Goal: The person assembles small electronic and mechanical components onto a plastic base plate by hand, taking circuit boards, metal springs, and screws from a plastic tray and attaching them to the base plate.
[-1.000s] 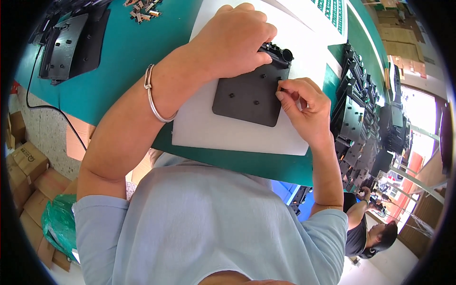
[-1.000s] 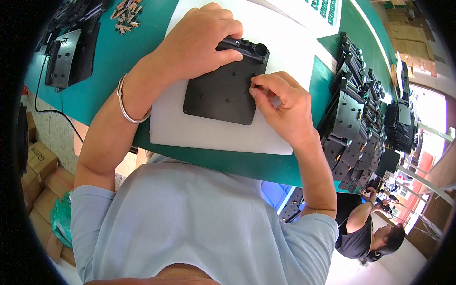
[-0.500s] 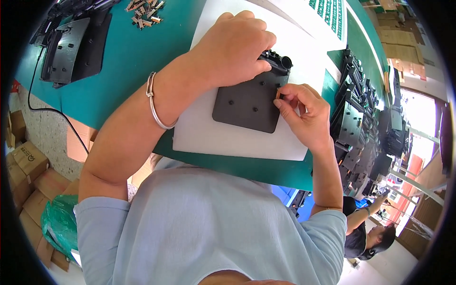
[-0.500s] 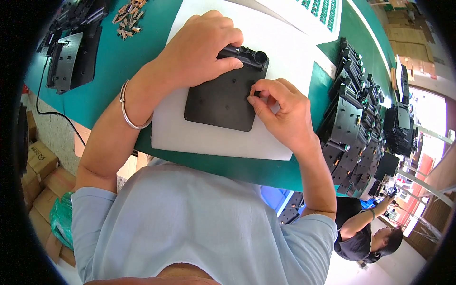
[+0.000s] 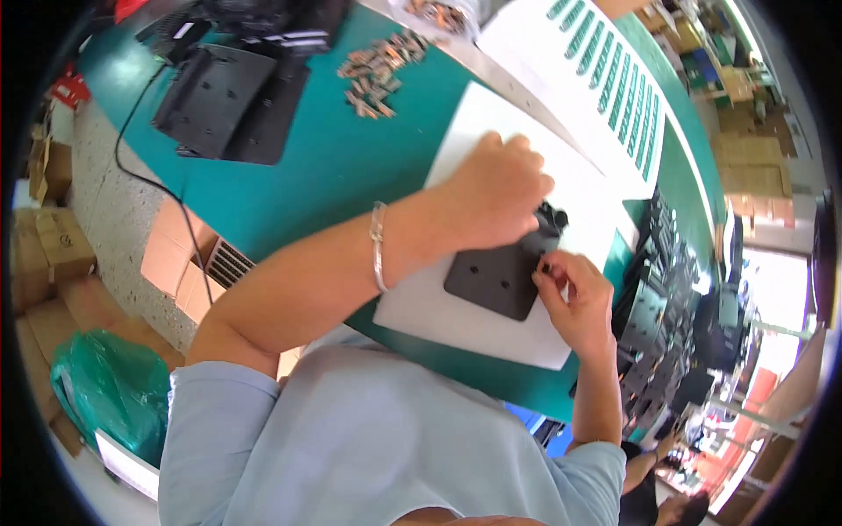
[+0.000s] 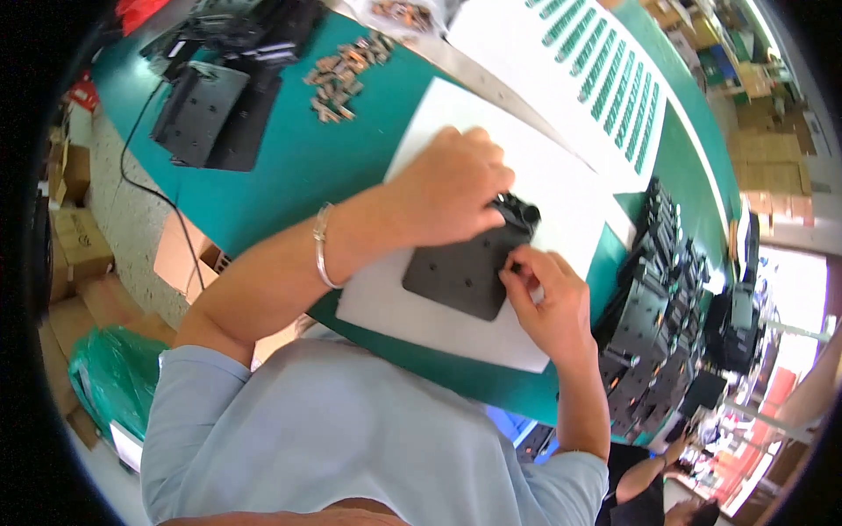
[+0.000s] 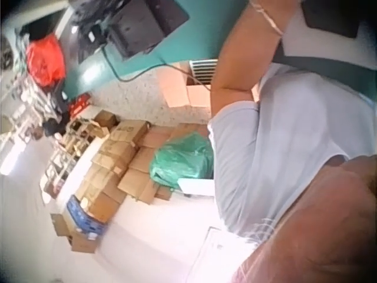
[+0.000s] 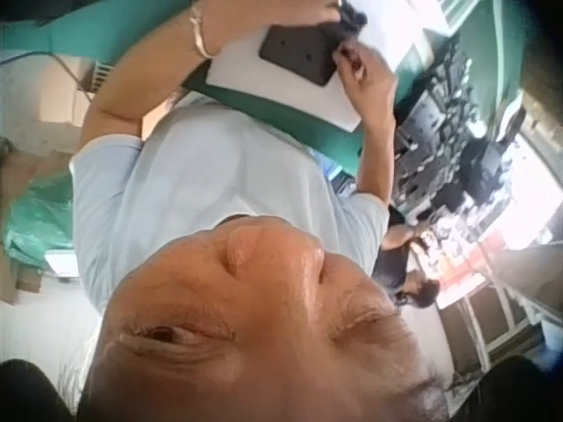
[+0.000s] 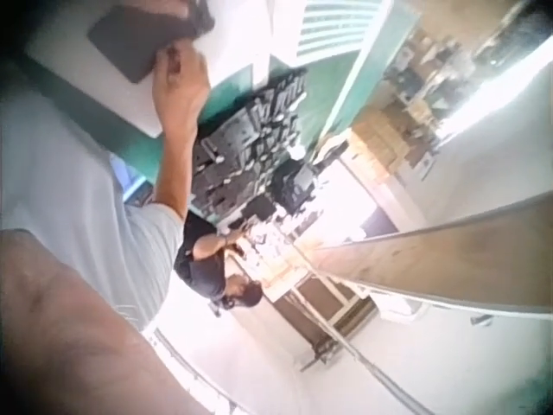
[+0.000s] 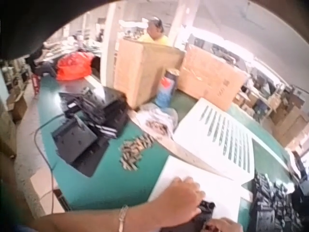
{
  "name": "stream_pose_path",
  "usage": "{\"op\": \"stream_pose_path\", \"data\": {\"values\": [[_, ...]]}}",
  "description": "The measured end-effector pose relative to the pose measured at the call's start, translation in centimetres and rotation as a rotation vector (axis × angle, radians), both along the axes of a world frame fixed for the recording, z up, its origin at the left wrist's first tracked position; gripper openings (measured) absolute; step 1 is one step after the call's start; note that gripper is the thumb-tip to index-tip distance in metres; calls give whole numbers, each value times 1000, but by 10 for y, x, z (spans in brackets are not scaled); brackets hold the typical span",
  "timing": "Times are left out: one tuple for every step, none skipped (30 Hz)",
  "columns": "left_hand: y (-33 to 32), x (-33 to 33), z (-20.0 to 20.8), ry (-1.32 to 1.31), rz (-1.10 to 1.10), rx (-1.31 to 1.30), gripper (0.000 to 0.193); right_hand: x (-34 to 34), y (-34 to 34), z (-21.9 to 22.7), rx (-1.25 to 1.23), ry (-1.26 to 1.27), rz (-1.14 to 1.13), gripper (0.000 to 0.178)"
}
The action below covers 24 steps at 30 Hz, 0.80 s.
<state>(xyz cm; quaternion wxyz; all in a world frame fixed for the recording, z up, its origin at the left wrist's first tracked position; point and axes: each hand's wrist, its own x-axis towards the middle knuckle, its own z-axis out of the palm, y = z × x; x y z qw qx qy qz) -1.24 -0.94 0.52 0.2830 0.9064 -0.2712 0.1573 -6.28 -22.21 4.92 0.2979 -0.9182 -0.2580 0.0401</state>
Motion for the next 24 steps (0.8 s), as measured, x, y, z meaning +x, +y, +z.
{"op": "stream_pose_path", "data": {"values": [[1,-1,1,-14,4,-9,26,1,2,4,11,-17,29,21],[1,-2,3,2,7,-5,25,-1,2,8,13,-33,-12,21],[1,-4,4,2,7,-9,25,2,4,11,15,-47,-55,22],[3,-4,4,3,6,-14,25,9,9,17,20,-56,-36,22],[2,-4,5,-6,13,-14,25,15,13,27,-13,-91,-21,21],[2,-5,5,14,13,-6,24,20,19,36,-47,-123,-8,21],[2,-5,5,35,12,3,25,31,30,43,-62,-166,54,19],[2,-3,4,30,14,3,25,41,45,49,-36,-192,104,16],[2,-4,5,35,9,-15,26,50,61,57,-35,-207,149,14],[-1,-2,2,39,-9,-36,27,61,74,59,-39,-222,182,13],[-2,-2,0,24,-26,-38,27,75,86,57,-25,-196,224,12],[-1,-2,-4,-38,9,-109,24,91,96,54,-14,-174,264,13],[-1,-1,-7,-95,49,-183,22,106,106,52,-92,-180,214,14],[1,-2,-4,-112,31,-187,22,122,113,52,-168,-187,160,15],[2,-1,-3,-21,1,-113,25,146,110,47,-171,-270,102,15],[1,-2,1,67,-27,-35,29,170,104,43,-174,-354,45,15],[1,-2,3,69,-33,-17,30,196,96,40,-215,-339,-23,16],[1,-2,3,61,-39,-19,30,219,90,38,-253,-321,-86,17],[1,-1,1,54,-41,-30,30,237,83,36,-259,-326,-96,17],[0,-1,0,51,-38,-41,30,252,78,33,-314,-296,-157,17],[0,-1,0,49,-42,-47,30,260,78,32,-372,-268,-218,18],[-1,-2,0,41,-40,-36,29,266,76,30,-379,-270,-222,18],[1,-2,0,40,-27,-22,29,269,82,28,-380,-255,-246,17],[1,-2,0,45,-24,-25,29,271,86,26,-382,-240,-272,17]]}}
